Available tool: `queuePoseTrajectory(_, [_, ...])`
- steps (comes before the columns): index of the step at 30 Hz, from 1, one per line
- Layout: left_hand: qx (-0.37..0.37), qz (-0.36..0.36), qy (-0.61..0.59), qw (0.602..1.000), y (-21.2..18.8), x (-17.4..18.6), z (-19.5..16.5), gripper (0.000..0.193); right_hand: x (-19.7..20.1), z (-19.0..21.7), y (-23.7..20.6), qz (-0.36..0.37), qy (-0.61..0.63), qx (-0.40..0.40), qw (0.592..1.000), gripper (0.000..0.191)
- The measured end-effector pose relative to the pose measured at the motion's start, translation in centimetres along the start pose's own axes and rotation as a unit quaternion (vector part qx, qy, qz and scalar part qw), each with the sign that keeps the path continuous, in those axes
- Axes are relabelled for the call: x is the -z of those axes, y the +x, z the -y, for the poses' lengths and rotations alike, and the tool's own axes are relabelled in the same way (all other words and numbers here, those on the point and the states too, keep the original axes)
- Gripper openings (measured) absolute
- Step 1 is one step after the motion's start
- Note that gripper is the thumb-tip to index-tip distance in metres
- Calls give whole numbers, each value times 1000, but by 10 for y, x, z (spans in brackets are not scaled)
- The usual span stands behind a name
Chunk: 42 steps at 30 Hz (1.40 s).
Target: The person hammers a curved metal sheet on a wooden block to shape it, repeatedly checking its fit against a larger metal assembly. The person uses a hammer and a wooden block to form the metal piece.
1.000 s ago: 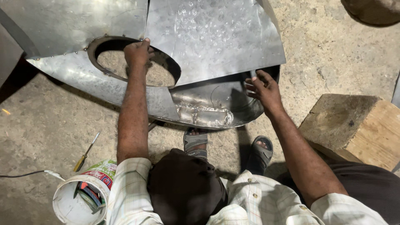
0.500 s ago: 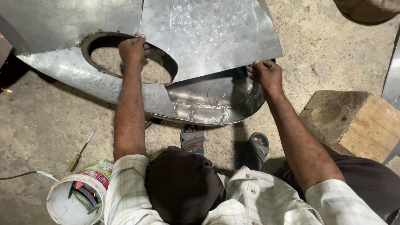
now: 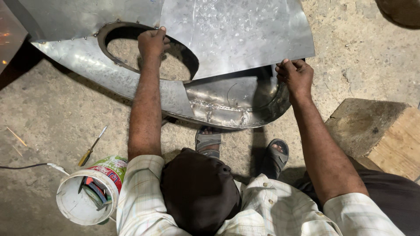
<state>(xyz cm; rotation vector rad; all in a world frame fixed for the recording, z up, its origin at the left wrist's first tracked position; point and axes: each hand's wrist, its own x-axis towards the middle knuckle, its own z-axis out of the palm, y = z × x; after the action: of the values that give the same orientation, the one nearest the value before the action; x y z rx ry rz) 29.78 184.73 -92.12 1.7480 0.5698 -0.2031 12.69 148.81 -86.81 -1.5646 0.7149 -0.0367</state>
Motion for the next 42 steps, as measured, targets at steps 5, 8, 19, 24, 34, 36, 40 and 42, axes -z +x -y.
queuePoseTrajectory(5, [3, 7, 12, 1000, -1, -1, -4, 29, 4, 0, 3, 0, -16, -20, 1000, 20])
queuePoseTrajectory(8, [28, 6, 28, 999, -6, -3, -9, 30, 9, -1, 0, 23, -15, -34, 999, 21])
queuePoseTrajectory(19, [27, 28, 4, 999, -12, -8, -17, 29, 11, -43, -73, 152, -531, 54, 832, 30])
queuePoseTrajectory(24, [19, 24, -14, 999, -9, -9, -15, 28, 18, -29, -46, 67, -346, 105, 930, 44])
queuePoseTrajectory(34, [57, 34, -4, 998, -28, -7, -36, 35, -9, 16, -9, -20, 105, -111, 988, 74])
queuePoseTrajectory(36, [83, 37, -5, 996, -29, -8, -36, 35, -12, 19, -7, -29, 99, -100, 990, 77])
queuePoseTrajectory(40, [60, 37, 2, 998, -24, -10, -30, 37, -10, 20, -5, -32, 81, -94, 992, 76])
queuePoseTrajectory(42, [69, 28, 12, 997, -20, -9, -26, 38, -9, 19, -4, -22, 62, -100, 993, 75])
